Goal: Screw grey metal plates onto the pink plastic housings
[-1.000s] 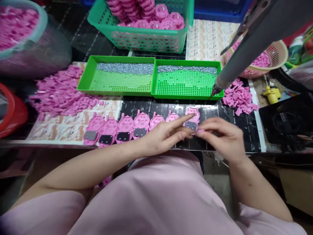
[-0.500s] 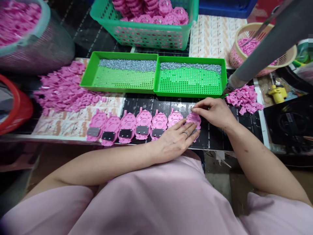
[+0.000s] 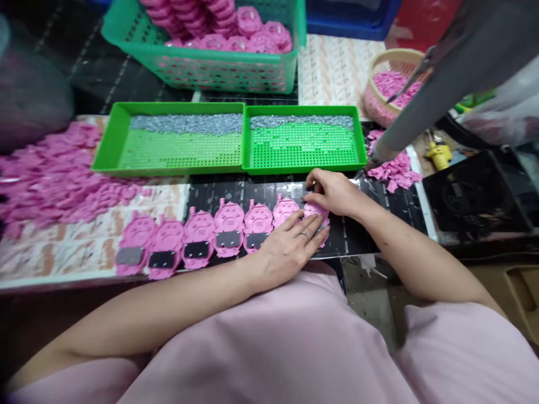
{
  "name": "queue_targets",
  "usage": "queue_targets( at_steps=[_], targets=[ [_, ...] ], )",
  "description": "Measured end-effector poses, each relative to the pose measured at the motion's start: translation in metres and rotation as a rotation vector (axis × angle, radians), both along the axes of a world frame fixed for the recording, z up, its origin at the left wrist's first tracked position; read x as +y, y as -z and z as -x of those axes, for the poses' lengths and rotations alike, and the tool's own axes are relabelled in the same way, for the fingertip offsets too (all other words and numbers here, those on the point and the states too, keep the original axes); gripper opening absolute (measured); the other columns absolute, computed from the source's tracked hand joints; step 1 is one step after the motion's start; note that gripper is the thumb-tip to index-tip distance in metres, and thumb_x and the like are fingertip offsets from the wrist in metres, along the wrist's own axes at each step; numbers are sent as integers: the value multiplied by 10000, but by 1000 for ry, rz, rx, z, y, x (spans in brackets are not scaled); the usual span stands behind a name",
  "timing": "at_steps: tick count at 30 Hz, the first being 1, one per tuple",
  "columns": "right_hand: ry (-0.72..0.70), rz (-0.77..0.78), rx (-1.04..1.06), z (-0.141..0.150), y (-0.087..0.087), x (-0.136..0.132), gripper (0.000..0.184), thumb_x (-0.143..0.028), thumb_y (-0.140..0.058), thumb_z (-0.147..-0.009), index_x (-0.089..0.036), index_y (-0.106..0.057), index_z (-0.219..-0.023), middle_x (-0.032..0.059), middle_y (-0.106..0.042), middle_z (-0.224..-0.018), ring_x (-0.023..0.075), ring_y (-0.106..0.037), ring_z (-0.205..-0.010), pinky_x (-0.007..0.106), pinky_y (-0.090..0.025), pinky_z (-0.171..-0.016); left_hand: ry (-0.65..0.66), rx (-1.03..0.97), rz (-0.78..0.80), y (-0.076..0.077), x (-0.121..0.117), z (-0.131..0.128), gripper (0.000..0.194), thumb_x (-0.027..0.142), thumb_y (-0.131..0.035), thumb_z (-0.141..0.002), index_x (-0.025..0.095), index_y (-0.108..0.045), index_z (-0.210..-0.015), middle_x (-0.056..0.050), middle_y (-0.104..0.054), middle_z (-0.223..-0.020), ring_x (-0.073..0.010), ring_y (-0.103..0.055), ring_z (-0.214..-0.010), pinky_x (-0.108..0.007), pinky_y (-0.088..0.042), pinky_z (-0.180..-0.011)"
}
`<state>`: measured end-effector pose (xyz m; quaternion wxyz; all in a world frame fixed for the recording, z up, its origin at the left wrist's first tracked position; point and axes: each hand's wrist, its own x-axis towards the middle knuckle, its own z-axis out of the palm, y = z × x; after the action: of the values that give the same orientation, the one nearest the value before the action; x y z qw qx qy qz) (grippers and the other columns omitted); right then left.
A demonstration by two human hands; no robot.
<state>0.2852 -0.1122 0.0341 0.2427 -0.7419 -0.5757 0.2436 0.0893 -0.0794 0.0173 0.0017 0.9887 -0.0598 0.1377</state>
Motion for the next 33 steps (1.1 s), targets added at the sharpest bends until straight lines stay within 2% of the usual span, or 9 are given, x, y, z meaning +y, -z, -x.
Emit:
queue_targets(
  at_steps=[5,10,13,15,18,20,24,28,33],
  targets=[
    [100,-61,-77,10,0,-7,201,-283,-757,-743,-170,-621,-839,-46,-595,-635,91,-518,-553,223,-376,-544,16,-5,-39,-3,4,-1,363,158,-417,-961,72,-565,-1280,-172,-612,-1289,-265,-577,-1219,-450,-420,-1055],
    [262,-209,-212,15,-10,-51,191,-360,-582,-897,-195,-678,-887,17,-703,-855,129,-635,-748,245,-479,-725,17,-12,-68,-5,5,-1,349,166,-419,-964,88,-576,-1266,-168,-591,-1319,-253,-572,-1229,-444,-423,-1059],
    [446,-255,-350,-6,-15,-89,295,-378,-460,-949,-187,-684,-930,58,-707,-862,173,-648,-783,298,-503,-770,30,2,-60,-5,7,-2,346,170,-439,-960,86,-571,-1268,-167,-593,-1317,-248,-580,-1219,-450,-413,-1068],
    [570,-270,-450,-29,-12,-108,312,-352,-437,-941,-165,-668,-1034,120,-695,-1011,240,-640,-930,388,-491,-888,35,12,-46,-5,7,-2,346,162,-449,-955,84,-566,-1272,-170,-589,-1321,-246,-577,-1224,-453,-405,-1072],
    [647,-175,-578,-60,1,-121,417,-229,-400,-899,-96,-571,-1255,203,-567,-1305,327,-545,-1173,502,-420,-1015,36,0,-33,-6,7,-3,336,144,-466,-944,77,-574,-1255,-177,-598,-1306,-254,-587,-1210,-459,-410,-1063],
    [643,-82,-635,-70,11,-120,473,-176,-376,-870,-52,-532,-1299,232,-519,-1354,354,-514,-1209,531,-426,-1005,34,-13,-30,-7,7,-3,322,142,-469,-943,80,-583,-1239,-174,-612,-1289,-253,-597,-1195,-461,-416,-1056],
    [592,-65,-638,-66,20,-107,396,-233,-412,-884,-92,-621,-1189,201,-590,-1275,339,-553,-1156,515,-465,-975,35,-8,-13,-9,7,-3,307,157,-480,-948,84,-583,-1228,-168,-616,-1285,-250,-602,-1187,-464,-417,-1051],
    [518,-135,-594,-58,9,-106,342,-249,-458,-903,-153,-626,-1186,111,-631,-1250,226,-607,-1115,367,-501,-974,40,7,-10,-10,8,-3,316,168,-483,-952,79,-570,-1242,-175,-613,-1287,-255,-601,-1187,-473,-409,-1054],
    [608,-127,-629,-52,-4,-129,235,-303,-522,-898,-187,-707,-986,87,-701,-980,215,-651,-864,339,-514,-736,44,28,-12,-10,9,-2,320,151,-472,-952,85,-565,-1251,-171,-612,-1290,-257,-595,-1198,-481,-402,-1058]
  ],
)
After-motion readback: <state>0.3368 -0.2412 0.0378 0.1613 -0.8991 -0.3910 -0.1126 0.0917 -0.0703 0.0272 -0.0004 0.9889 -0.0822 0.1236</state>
